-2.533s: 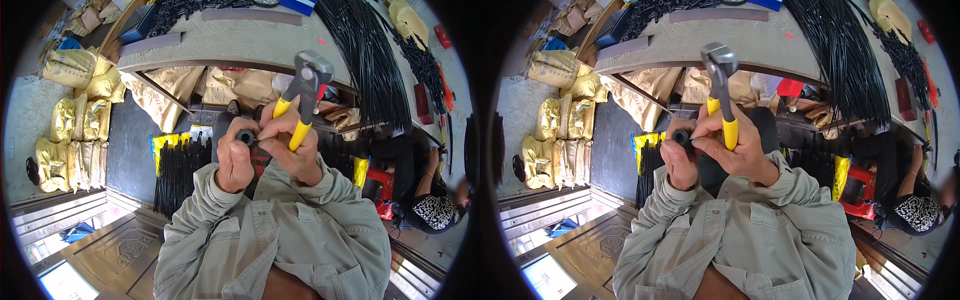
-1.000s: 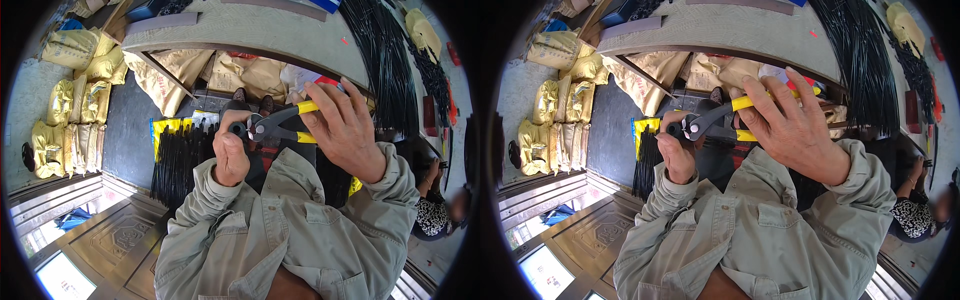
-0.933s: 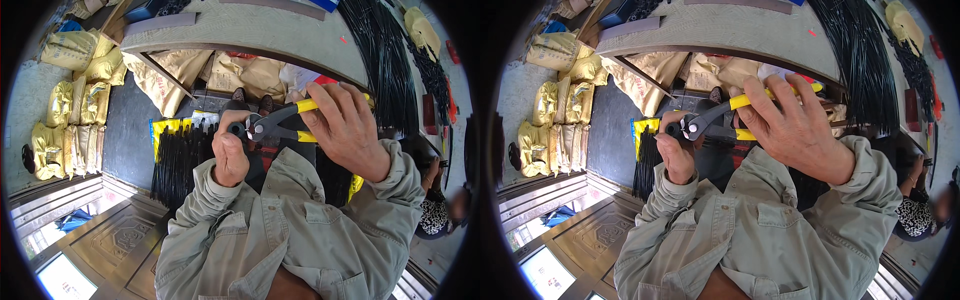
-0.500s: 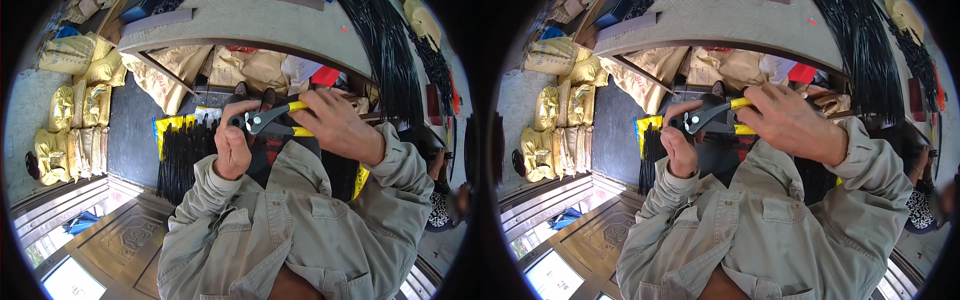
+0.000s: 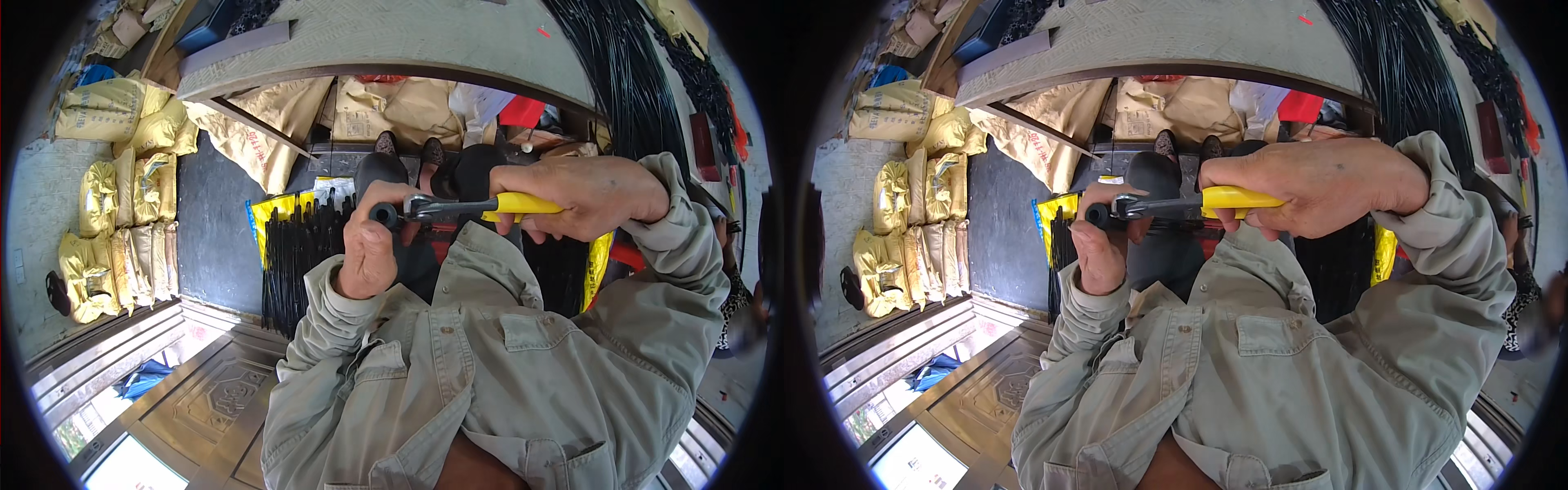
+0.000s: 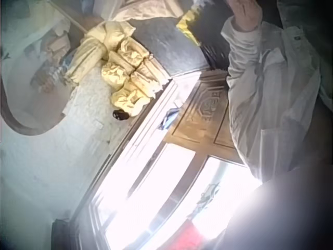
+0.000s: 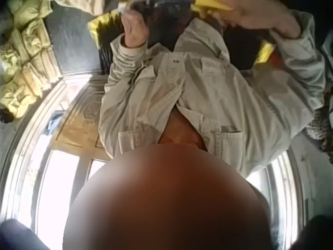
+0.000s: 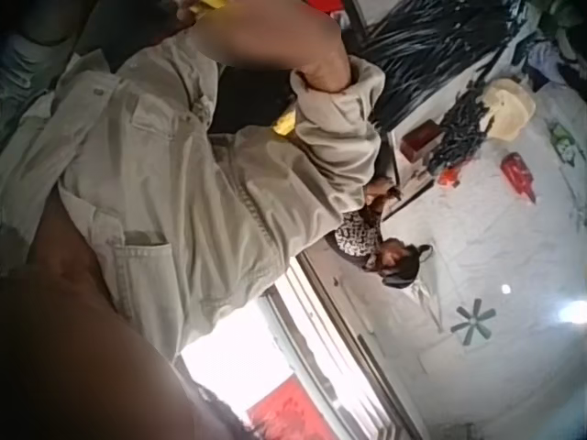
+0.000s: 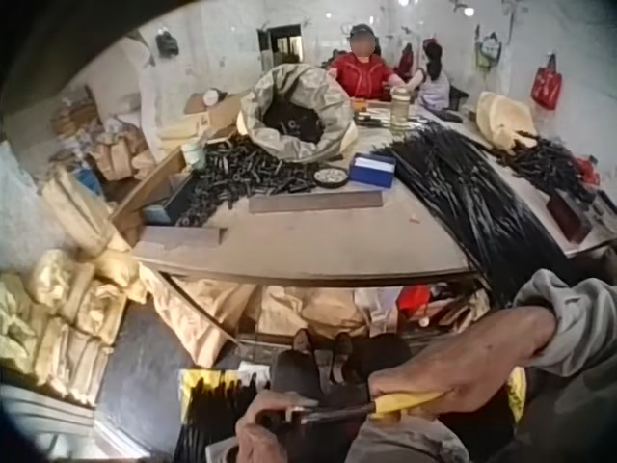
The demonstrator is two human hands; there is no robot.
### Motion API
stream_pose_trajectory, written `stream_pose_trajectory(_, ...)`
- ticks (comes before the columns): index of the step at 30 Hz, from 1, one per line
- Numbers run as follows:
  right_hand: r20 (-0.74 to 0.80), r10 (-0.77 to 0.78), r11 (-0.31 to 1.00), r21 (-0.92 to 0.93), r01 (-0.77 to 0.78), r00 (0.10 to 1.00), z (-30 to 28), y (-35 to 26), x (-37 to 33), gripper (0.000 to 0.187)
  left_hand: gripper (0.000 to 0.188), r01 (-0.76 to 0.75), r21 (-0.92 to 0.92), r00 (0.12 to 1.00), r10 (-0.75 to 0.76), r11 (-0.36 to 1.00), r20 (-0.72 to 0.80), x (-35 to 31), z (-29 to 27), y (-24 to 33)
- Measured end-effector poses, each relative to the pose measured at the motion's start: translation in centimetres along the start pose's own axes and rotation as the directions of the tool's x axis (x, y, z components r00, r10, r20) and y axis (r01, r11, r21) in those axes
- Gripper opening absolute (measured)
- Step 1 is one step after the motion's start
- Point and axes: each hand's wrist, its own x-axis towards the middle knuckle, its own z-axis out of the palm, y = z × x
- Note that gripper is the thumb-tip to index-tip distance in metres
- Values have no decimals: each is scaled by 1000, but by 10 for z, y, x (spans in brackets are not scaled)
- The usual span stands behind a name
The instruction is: The worker gathers black rods into bundles, aligns them, and uses pliers to trim them at a manufacturing workstation.
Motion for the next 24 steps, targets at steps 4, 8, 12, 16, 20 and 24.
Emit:
stream_pose_trajectory(4,-37,-105,993,-57,103,994,6,10,11,15,67,-6,36,998,8,999,-54,-4,-1,-10)
stream_pose_trajectory(8,-146,-12,994,-110,-4,989,10,13,17,20,58,9,60,998,-5,998,-67,5,-8,-4)
stream_pose_trajectory(12,-522,-240,756,-630,-180,818,-9,36,13,22,35,25,-150,822,-106,988,-559,0,-59,15)
stream_pose_trajectory(16,-752,-182,578,-603,-549,634,-65,117,26,31,16,-485,381,465,602,787,-650,-49,-164,125)
stream_pose_trajectory(20,-821,-183,552,-541,-635,541,-93,166,51,36,58,-394,759,136,849,519,-510,-33,-113,165)
stream_pose_trajectory(24,-919,-192,613,-386,-689,345,-111,180,21,35,39,220,929,484,793,298,-369,-45,-137,96)
